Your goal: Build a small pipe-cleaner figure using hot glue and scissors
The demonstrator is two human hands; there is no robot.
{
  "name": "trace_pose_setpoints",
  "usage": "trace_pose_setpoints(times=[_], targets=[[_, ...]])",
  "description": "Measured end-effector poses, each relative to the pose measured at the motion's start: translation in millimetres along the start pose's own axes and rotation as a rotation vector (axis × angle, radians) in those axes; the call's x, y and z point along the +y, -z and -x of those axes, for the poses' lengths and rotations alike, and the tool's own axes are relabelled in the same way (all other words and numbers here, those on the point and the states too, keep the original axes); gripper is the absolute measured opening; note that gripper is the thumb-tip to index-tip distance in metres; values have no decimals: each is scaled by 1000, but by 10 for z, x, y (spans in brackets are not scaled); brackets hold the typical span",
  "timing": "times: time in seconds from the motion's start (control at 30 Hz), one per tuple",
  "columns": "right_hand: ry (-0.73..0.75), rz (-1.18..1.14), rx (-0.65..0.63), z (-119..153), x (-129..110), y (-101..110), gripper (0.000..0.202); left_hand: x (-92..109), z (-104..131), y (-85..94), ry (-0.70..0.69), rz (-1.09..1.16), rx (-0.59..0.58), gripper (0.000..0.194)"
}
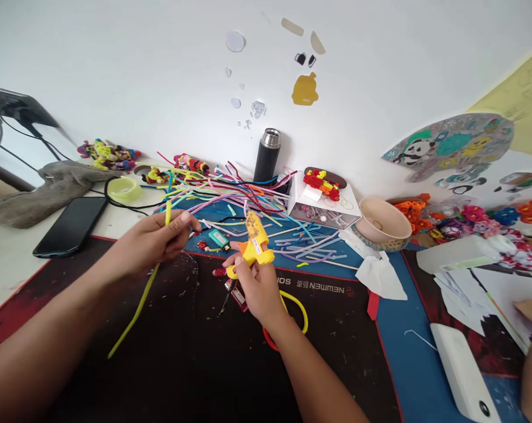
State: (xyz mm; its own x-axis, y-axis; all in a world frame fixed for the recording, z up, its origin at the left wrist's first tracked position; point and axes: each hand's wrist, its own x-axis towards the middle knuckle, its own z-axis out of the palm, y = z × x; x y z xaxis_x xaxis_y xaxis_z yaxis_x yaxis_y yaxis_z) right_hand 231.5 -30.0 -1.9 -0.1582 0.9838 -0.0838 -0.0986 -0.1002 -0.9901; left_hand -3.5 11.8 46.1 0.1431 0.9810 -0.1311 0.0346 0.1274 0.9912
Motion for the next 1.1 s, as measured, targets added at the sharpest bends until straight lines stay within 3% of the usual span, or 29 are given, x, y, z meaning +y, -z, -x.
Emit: trace_pose_setpoints(times=[0.13,0.27,0.4,0.53,0.8,1.1], targets=[[45,-39,-114,-197,-64,-30,56,-19,-178,-20,-14,178,84,45],[66,-153,-178,-334,-79,-39,56,-96,-144,-142,-26,257,84,48],[25,-159,-122,-327,-49,24,62,-111,-36,-268,-58,134,30,43],[27,-189,-95,-271,-6,109,58,-116,24,-359,-5,-8,-104,51],[38,-208,-268,-308,139,184,57,-191,27,-362,-54,-116,-142,50],[52,-229,-142,-310,72,185,56,-273,24,-328,-42,22,-74,43]])
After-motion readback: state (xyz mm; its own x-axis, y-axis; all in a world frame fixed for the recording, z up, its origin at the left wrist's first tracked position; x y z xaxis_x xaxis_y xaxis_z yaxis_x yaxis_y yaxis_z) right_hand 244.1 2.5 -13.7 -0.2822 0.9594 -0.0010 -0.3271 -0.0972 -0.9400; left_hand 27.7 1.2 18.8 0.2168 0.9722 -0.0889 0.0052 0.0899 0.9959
